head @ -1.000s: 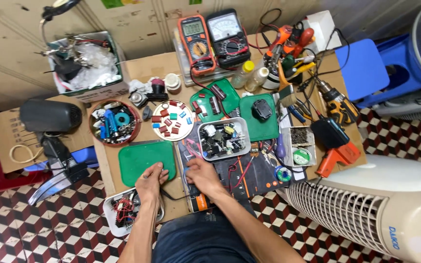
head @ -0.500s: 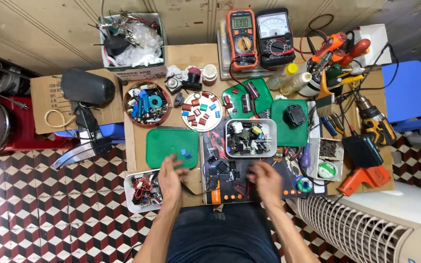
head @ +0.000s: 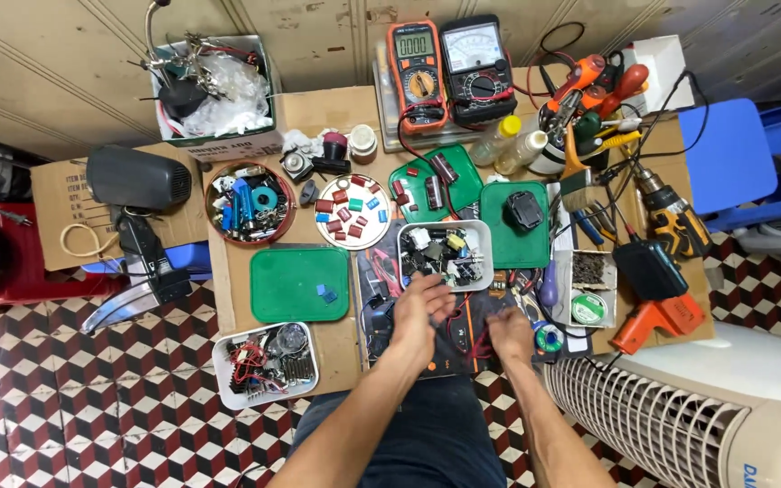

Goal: The person sorts through various small electronic components and wires in a plastic container on a cluttered workbench. They use a multimeter to test a small blue component and then organize the items into different containers and green trays.

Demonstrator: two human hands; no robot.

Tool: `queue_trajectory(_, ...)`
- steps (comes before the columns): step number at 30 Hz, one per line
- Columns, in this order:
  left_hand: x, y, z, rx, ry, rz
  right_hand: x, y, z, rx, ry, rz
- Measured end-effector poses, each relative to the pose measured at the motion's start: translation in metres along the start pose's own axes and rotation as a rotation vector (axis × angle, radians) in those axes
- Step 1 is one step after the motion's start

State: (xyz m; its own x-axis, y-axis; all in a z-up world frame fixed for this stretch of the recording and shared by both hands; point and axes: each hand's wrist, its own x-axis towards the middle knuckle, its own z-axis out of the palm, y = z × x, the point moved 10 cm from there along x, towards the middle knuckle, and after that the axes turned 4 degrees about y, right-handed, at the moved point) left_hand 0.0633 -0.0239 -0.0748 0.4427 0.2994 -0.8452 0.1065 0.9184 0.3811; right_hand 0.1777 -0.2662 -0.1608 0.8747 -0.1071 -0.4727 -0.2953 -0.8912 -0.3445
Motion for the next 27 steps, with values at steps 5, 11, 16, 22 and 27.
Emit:
queue_trajectory(5, 0.008, -0.010, 0.043, 0.097, -0.056, 0.017, -0.091, -0.074, -0.110, 0.330, 0.133, -0.176)
queue_trajectory(11, -0.032, -0.014, 0.067, 0.407, -0.192, 0.089, -0.171, -0.188, -0.150, 0.239, 0.044, -0.575)
queue_trajectory(16, -0.058, 0.030, 0.056, 0.456, -0.138, 0.263, -0.182, -0.189, -0.110, 0.116, -0.233, -0.260)
queue_trajectory(22, -0.065, 0.052, 0.019, 0.370, -0.106, 0.256, -0.185, -0.215, -0.106, 0.141, -0.202, -0.651)
queue_trajectory(27, -0.098, 0.149, -0.069, 1.123, 0.179, 0.781, -0.185, -0.200, -0.125, -0.276, -0.066, -0.858)
